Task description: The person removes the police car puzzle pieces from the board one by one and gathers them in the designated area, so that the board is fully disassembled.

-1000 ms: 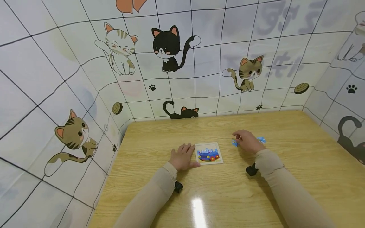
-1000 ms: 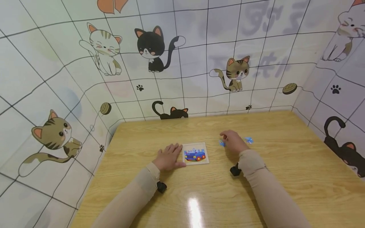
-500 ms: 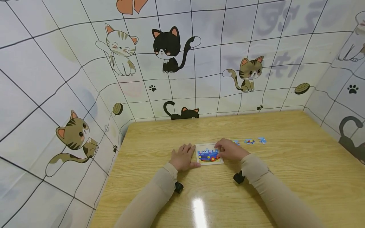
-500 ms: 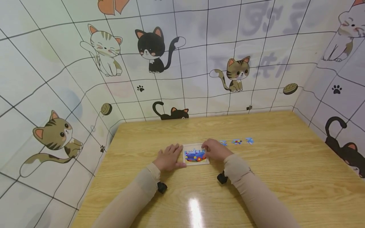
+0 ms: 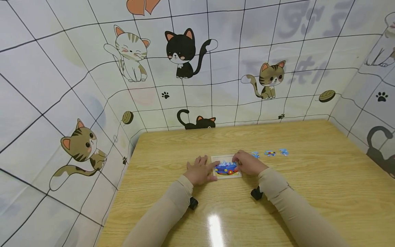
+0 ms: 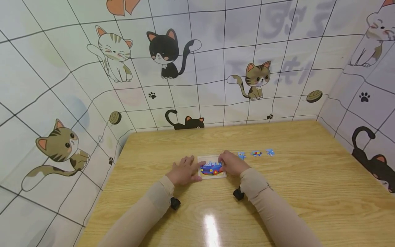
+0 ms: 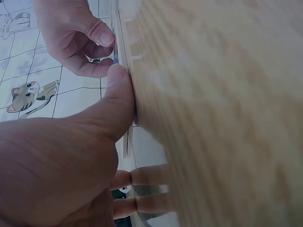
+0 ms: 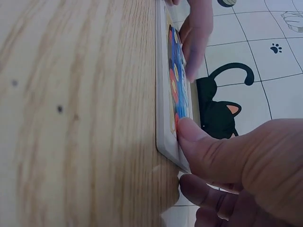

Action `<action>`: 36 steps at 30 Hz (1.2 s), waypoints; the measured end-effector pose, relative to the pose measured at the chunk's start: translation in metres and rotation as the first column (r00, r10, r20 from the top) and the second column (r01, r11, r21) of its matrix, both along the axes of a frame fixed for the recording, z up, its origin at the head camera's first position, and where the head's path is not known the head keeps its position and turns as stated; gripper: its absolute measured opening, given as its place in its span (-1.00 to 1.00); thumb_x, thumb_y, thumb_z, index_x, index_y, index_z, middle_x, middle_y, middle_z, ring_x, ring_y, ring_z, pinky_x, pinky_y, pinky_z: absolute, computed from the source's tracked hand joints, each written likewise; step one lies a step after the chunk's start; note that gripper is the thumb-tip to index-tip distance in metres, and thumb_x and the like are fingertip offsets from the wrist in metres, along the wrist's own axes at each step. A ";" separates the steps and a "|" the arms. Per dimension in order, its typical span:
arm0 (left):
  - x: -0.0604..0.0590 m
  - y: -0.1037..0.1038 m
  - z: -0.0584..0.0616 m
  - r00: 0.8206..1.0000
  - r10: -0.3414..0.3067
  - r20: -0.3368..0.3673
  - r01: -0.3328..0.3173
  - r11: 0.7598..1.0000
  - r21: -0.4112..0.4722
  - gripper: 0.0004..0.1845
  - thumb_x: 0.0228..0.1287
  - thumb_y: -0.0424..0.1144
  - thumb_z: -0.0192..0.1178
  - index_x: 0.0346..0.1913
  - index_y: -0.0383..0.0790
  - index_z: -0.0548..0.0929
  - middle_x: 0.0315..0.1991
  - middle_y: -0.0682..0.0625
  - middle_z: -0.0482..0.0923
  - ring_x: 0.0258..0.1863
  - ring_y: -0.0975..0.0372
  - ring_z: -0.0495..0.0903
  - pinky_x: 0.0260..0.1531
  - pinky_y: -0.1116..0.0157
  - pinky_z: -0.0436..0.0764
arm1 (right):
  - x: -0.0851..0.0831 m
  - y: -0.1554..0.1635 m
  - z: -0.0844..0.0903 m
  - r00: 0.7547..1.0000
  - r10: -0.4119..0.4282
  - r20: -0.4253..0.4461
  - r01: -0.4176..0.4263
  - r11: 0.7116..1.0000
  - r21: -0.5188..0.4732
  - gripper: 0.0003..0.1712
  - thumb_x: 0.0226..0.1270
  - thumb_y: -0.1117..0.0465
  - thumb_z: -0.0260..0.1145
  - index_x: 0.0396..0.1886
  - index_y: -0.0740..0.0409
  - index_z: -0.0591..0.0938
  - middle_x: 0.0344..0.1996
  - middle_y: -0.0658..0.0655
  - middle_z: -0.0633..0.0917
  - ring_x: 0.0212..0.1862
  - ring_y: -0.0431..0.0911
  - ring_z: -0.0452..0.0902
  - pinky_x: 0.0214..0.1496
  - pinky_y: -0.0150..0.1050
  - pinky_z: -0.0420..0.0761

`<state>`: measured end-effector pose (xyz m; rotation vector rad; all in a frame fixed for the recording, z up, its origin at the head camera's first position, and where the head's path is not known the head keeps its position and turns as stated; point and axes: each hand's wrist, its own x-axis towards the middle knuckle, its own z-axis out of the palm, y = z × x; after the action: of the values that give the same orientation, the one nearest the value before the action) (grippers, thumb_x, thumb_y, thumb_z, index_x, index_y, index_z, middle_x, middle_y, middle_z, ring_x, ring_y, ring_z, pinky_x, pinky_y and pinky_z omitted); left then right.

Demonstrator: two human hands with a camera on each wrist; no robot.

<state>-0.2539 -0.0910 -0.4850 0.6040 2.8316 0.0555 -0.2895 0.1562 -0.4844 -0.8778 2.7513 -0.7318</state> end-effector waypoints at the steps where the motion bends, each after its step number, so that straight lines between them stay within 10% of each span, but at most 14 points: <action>1: 0.000 0.000 0.000 1.000 -0.010 -0.004 0.010 1.000 -0.006 -0.25 0.27 0.38 -0.10 0.50 0.45 -0.03 0.53 -0.14 -0.06 0.49 -0.11 -0.04 0.14 -0.42 0.16 | 0.001 -0.001 0.000 1.000 0.000 -0.005 0.000 1.000 0.004 -0.71 0.24 0.28 0.38 -0.06 0.26 0.59 -0.21 0.12 0.51 -0.28 -0.11 0.42 -0.18 -0.16 0.50; 36: 0.005 0.006 0.008 1.000 -0.022 0.011 0.023 0.998 -0.051 -0.35 0.34 0.29 -0.10 0.46 0.56 -0.01 0.45 -0.15 0.03 0.41 -0.11 0.04 0.05 -0.47 0.19 | -0.004 -0.003 -0.008 0.997 -0.013 0.073 0.020 0.995 -0.100 -0.77 0.24 0.56 0.19 -0.13 0.32 0.52 -0.33 0.16 0.49 -0.30 -0.08 0.37 -0.21 -0.17 0.43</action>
<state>-0.2492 -0.0852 -0.4771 0.6223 2.8065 -0.0176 -0.2933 0.1531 -0.4926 -0.8309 2.6819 -0.8943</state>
